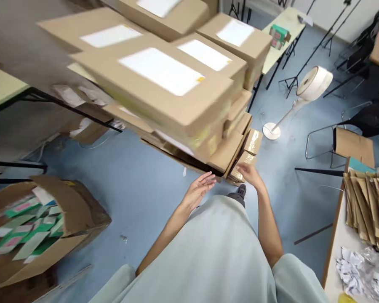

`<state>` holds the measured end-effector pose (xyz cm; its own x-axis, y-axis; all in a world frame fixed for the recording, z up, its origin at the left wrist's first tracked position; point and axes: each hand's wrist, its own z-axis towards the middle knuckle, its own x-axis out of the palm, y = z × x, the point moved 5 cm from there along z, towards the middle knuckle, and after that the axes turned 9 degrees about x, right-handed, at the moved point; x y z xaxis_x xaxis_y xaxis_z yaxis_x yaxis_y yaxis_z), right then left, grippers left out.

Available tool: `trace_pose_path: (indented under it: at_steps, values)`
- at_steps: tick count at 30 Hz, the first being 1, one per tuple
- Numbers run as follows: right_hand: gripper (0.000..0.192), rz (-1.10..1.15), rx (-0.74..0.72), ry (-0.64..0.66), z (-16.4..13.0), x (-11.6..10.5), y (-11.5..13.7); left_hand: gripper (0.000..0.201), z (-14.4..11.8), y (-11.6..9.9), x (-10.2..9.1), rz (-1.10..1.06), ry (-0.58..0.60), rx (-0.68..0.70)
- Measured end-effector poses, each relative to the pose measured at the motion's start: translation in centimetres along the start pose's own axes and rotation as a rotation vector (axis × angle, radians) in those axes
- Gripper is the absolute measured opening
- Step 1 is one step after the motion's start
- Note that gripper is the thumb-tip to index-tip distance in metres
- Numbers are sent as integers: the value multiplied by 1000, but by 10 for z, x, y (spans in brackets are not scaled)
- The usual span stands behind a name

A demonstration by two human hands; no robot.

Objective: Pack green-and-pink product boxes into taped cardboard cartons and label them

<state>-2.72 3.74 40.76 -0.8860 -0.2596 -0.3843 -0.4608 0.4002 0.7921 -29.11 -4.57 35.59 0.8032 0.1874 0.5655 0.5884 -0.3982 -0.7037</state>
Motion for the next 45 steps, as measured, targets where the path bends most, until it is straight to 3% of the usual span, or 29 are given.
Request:
trace_pose_path:
  at_steps: [4,9,14,19,23,26,30,34,38,42,45]
  values:
    - [58,-52,-69,191,-71,106,50,65,-50,-53,-79,-43,-46,107]
    - [55,-137,-121,418,-94,240,123,63,-97,-119,-176,-163,-217,275]
    - [50,-256,-245,568,-77,354,207,63,-122,-176,-255,-263,-319,375]
    - [44,-308,-347,715,-30,480,281,62,-131,-245,-343,-289,-418,467]
    - [43,-401,-444,889,9,593,351,60,-138,-313,-416,-319,-582,562]
    - [44,-487,-538,1043,21,670,408,61,-148,-358,-462,-367,-718,654]
    - [43,-640,-697,1268,18,760,467,60,-169,-395,-514,-436,-888,789]
    - [41,-771,-797,1449,7,841,493,60,-186,-408,-560,-531,-1008,866]
    - [40,-866,-869,1560,-8,918,499,56,-197,-412,-615,-592,-1081,908]
    - [40,-983,-892,1587,-18,994,501,55,-203,-425,-688,-605,-1101,870]
    - [44,-1059,-873,1553,-19,1051,508,55,-203,-452,-753,-612,-1039,837]
